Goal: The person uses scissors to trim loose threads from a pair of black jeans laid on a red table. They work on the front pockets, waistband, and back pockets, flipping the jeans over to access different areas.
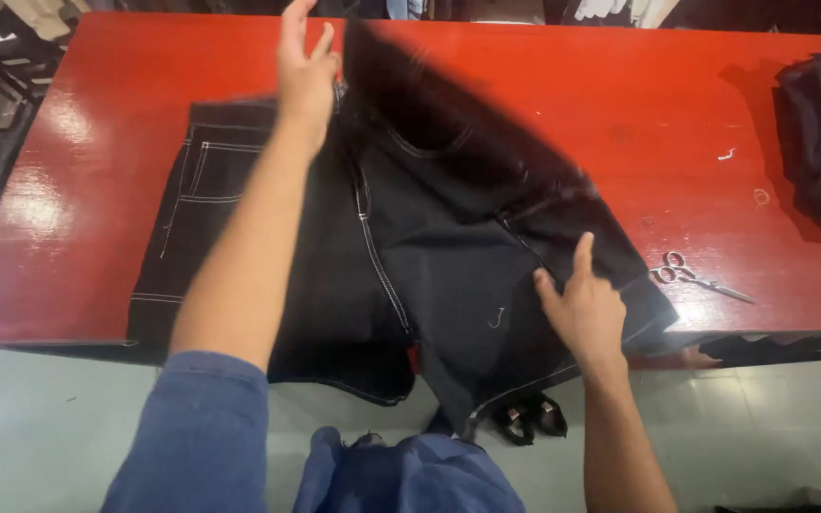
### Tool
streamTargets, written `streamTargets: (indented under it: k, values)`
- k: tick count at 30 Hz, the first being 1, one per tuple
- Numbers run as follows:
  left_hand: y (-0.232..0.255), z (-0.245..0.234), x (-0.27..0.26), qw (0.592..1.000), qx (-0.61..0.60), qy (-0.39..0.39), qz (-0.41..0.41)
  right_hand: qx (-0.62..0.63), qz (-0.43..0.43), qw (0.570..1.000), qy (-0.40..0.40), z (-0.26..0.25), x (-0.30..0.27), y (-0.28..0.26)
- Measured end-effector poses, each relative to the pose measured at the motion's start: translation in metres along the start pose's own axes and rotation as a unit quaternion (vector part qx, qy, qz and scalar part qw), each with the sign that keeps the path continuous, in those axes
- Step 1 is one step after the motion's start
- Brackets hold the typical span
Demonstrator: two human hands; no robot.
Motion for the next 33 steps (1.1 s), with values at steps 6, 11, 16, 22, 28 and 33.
streamTargets:
  k: [6, 11, 16, 22, 28, 33]
  values:
    - [0.029, 0.022, -0.123, 0.905, 0.405, -0.115, -0.056, -0.08, 0.0, 0.996, 0.031, 0.007, -0.001, 0.047]
    - [0.026, -0.014, -0.173, 0.751, 0.605, -0.235, -0.118, -0.114, 0.0, 0.992, 0.045, 0.019, -0.025, 0.08]
    - [0.03, -0.022, -0.168, 0.679, 0.67, -0.285, -0.089, -0.001, -0.051, 0.978, 0.202, 0.034, 0.003, 0.134]
    - [0.035, -0.02, -0.165, 0.678, 0.671, -0.285, -0.094, -0.009, -0.033, 0.964, 0.265, 0.022, 0.036, 0.152]
    - [0.031, -0.026, -0.166, 0.705, 0.658, -0.261, -0.045, 0.0, -0.095, 0.959, 0.267, 0.033, 0.03, 0.16]
    - [0.039, -0.021, -0.164, 0.689, 0.657, -0.287, -0.109, 0.097, 0.04, 0.984, 0.146, 0.011, 0.005, 0.145]
Point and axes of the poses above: each hand's wrist, its own x-axis towards the middle knuckle, its own z-axis out of the palm, y = z × x, the point moved 2 cm from there along x, towards the middle knuckle, and after that the axes turned 12 degrees about -x, right-handed, at the moved point
